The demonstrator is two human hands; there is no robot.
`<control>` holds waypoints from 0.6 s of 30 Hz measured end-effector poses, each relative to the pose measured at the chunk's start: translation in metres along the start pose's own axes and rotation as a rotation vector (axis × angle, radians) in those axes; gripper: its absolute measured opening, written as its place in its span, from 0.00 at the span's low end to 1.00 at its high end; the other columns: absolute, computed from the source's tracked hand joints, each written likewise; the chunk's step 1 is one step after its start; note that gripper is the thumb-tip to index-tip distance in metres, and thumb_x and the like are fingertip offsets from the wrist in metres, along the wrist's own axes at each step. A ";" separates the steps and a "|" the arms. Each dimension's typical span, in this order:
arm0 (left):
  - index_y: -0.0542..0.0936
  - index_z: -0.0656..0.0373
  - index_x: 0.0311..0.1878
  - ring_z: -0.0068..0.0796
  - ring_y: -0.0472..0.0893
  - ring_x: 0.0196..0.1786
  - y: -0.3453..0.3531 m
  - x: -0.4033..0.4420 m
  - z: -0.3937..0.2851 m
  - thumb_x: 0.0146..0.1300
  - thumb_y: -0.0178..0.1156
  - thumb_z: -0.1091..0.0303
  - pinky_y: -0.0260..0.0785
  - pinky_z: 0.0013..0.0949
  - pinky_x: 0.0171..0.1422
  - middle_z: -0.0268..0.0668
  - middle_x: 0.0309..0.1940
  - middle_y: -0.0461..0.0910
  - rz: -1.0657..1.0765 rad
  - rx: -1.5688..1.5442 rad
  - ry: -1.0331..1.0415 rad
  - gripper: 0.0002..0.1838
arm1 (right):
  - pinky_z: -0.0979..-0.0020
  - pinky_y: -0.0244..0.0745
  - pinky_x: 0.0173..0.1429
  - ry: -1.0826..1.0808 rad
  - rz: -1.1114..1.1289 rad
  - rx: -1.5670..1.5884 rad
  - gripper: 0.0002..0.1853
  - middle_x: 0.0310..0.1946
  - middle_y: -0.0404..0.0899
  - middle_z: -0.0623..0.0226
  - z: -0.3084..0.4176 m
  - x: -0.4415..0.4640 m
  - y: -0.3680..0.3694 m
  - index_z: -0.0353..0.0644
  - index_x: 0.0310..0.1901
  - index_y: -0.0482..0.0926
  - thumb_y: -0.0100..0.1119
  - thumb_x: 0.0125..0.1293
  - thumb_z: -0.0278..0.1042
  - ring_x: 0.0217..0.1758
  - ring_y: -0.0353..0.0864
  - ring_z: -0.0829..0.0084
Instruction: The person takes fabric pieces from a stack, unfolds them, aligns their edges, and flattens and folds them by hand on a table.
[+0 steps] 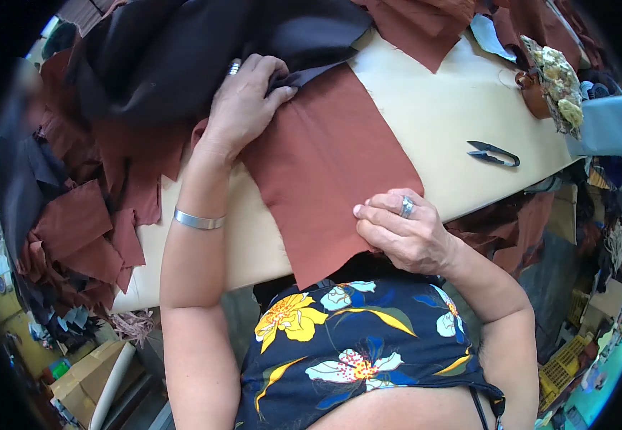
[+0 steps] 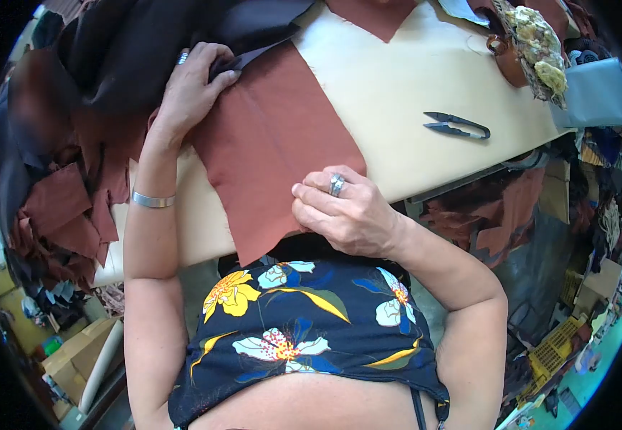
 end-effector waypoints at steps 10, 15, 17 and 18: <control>0.72 0.58 0.51 0.45 0.72 0.52 -0.003 -0.014 -0.016 0.57 0.59 0.56 0.63 0.42 0.61 0.41 0.46 0.73 -0.017 0.110 0.048 0.22 | 0.68 0.73 0.44 0.026 -0.007 0.023 0.07 0.35 0.80 0.64 0.000 -0.002 -0.001 0.41 0.30 0.76 0.60 0.46 0.28 0.39 0.80 0.70; 0.72 0.58 0.51 0.45 0.71 0.54 0.002 -0.004 -0.009 0.59 0.59 0.58 0.63 0.42 0.61 0.41 0.45 0.73 0.007 0.078 -0.074 0.20 | 0.68 0.73 0.45 0.020 -0.010 -0.003 0.07 0.35 0.79 0.65 0.001 -0.003 -0.001 0.40 0.30 0.76 0.59 0.46 0.27 0.39 0.80 0.70; 0.72 0.58 0.51 0.45 0.71 0.53 0.005 -0.005 -0.012 0.59 0.59 0.59 0.62 0.43 0.62 0.41 0.46 0.73 -0.008 0.098 -0.065 0.19 | 0.68 0.73 0.45 0.012 -0.003 -0.026 0.07 0.36 0.79 0.65 0.001 -0.002 -0.002 0.40 0.30 0.76 0.59 0.46 0.27 0.40 0.79 0.70; 0.72 0.58 0.51 0.45 0.71 0.53 0.006 -0.006 -0.013 0.59 0.58 0.60 0.61 0.44 0.62 0.41 0.46 0.73 -0.017 0.110 -0.061 0.19 | 0.68 0.73 0.45 0.012 -0.004 -0.031 0.08 0.36 0.79 0.65 0.002 -0.002 -0.002 0.40 0.30 0.76 0.59 0.46 0.27 0.40 0.79 0.70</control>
Point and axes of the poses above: each hand's wrist, its own x-axis towards the middle knuckle, its own y-axis out of the palm, z = x × y, the point moved 5 cm from there along x, towards the middle knuckle
